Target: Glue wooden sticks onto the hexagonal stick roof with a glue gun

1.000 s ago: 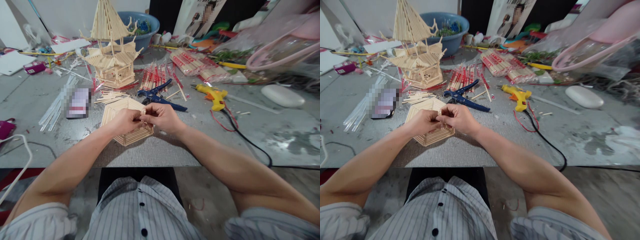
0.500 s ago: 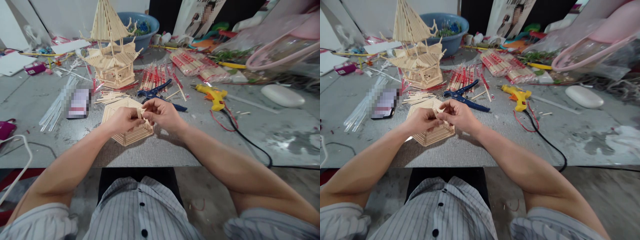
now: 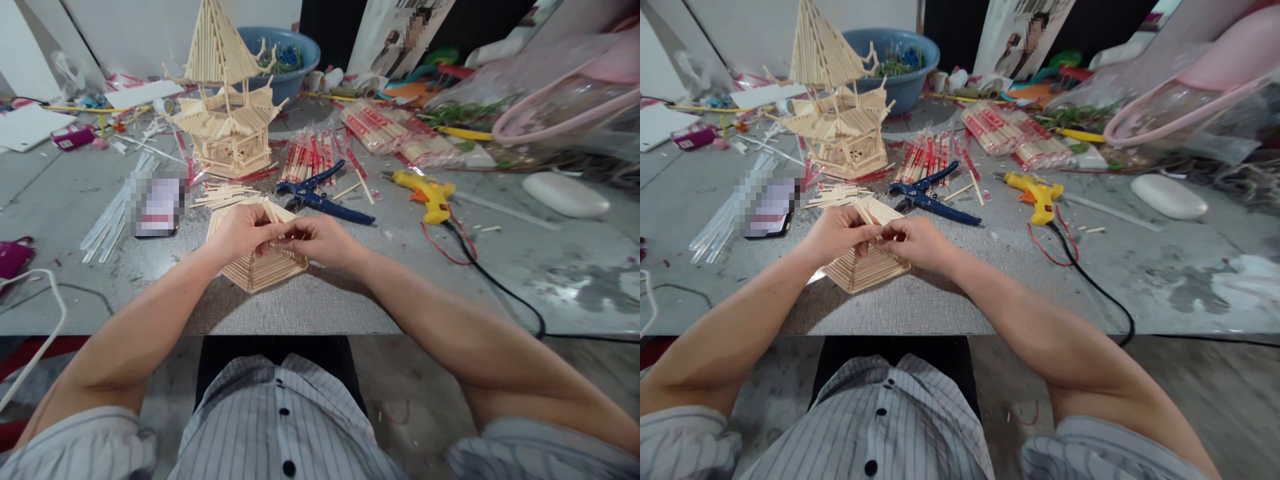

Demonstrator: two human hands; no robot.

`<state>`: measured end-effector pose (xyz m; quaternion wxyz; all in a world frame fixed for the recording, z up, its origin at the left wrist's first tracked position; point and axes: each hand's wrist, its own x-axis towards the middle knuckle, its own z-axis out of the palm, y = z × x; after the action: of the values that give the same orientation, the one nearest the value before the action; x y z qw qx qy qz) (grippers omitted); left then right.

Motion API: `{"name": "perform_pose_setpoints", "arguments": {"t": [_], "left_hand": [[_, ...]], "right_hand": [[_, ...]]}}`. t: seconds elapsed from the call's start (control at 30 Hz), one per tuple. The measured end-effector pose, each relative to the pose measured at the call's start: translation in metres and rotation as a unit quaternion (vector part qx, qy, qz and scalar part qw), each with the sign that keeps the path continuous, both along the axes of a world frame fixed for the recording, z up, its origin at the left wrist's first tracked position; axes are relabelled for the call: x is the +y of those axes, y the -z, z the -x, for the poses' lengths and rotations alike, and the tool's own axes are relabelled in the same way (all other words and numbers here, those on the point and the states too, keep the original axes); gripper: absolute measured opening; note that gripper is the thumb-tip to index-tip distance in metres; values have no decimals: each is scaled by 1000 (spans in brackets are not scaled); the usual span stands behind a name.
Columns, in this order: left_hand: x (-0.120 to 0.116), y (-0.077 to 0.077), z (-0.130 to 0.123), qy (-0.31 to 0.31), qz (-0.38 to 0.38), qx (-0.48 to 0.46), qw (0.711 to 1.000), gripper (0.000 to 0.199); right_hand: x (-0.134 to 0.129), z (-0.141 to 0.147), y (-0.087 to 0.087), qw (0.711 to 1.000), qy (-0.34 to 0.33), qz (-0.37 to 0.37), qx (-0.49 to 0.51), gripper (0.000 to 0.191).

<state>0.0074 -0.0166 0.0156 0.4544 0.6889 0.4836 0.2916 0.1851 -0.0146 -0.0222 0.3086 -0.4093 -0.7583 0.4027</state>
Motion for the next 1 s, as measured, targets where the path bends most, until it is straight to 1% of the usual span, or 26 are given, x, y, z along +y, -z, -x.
{"name": "perform_pose_setpoints", "arguments": {"t": [0.17, 0.3, 0.4, 0.57, 0.73, 0.87, 1.0], "left_hand": [[2, -1, 2, 36, 29, -47, 998, 18], [3, 0, 5, 58, 27, -93, 994, 16], [3, 0, 5, 68, 23, -125, 990, 17], [2, 0, 5, 51, 32, -135, 989, 21], [2, 0, 6, 45, 60, -144, 987, 22], [2, 0, 6, 28, 81, -188, 978, 20], [2, -1, 4, 6, 95, -211, 973, 20]], "right_hand": [[1, -2, -3, 997, -34, 49, 56, 30], [-1, -3, -10, 990, -47, 101, 91, 25], [-2, -2, -12, 985, -50, 128, 103, 23], [-1, -3, -10, 973, -87, 181, 116, 24], [-1, -5, -12, 951, -109, 248, 147, 27], [-1, -6, -14, 937, -111, 285, 167, 31], [0, -6, -13, 923, -92, 315, 198, 33]]}}
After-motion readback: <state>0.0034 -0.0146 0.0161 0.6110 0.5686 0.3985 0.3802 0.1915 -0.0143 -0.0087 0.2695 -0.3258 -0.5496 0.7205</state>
